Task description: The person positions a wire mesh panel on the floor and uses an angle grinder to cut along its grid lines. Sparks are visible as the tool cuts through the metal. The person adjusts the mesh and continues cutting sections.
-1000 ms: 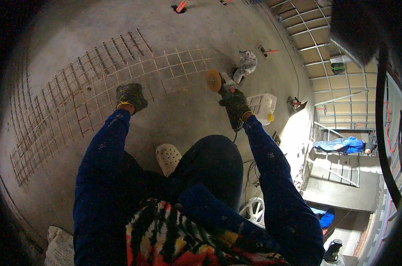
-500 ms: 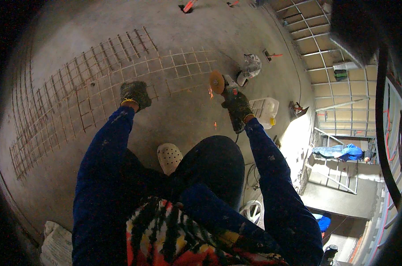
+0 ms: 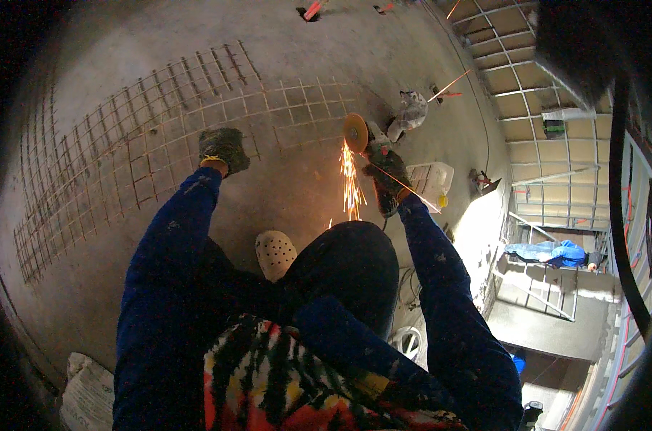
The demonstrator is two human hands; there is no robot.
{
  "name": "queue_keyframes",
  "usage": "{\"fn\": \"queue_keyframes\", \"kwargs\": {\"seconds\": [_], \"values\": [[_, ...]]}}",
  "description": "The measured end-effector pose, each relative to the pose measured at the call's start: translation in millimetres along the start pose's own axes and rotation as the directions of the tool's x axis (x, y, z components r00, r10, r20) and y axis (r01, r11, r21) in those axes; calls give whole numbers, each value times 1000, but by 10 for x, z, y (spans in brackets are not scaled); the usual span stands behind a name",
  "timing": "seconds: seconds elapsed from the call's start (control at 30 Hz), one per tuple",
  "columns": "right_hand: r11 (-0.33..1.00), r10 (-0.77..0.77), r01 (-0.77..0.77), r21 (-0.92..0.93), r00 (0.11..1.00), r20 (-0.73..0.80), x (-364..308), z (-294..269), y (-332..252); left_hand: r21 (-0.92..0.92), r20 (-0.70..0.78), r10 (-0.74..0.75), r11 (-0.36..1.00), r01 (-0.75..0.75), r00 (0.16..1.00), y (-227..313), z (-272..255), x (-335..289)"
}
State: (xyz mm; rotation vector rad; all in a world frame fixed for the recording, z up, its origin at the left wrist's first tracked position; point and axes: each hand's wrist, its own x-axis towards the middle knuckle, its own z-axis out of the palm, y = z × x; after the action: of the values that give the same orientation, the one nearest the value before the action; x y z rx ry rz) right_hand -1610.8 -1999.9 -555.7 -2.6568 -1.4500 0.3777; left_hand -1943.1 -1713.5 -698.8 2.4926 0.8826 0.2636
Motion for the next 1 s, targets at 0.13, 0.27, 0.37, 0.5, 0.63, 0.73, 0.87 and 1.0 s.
{"fn": "queue_keyframes", "kwargs": {"seconds": [0.13, 0.27, 0.37, 0.5, 0.63, 0.73, 0.87, 1.0], "values": [[989, -41, 40, -145, 999, -5, -19, 63, 64, 21, 211, -60, 998, 57, 976, -5, -6, 34], [985, 12, -3, 172, 999, -49, -96, 45, 52, 108, 185, -65, 993, 46, 981, -36, 119, 127], [975, -71, 78, 207, 997, -41, -73, 42, 46, 102, -158, 66, 993, -50, 985, -108, 286, 77], [801, -364, 332, -498, 931, 35, -13, 71, 109, 47, -445, 144, 989, -137, 884, -139, 352, 13], [964, -250, 257, 73, 964, -91, -13, 99, 195, 43, 49, -53, 998, 51, 997, -143, 379, 100], [945, -261, 236, -225, 961, -91, 1, 100, 208, 6, -145, -21, 1000, 22, 989, -193, 566, 118], [970, -237, 235, -67, 971, -17, 51, 85, 185, 18, -476, 83, 996, -85, 875, -252, 755, 95], [982, -140, 138, -131, 990, -1, 38, 56, 186, 3, -99, -49, 999, 50, 994, -161, 518, 120]]}}
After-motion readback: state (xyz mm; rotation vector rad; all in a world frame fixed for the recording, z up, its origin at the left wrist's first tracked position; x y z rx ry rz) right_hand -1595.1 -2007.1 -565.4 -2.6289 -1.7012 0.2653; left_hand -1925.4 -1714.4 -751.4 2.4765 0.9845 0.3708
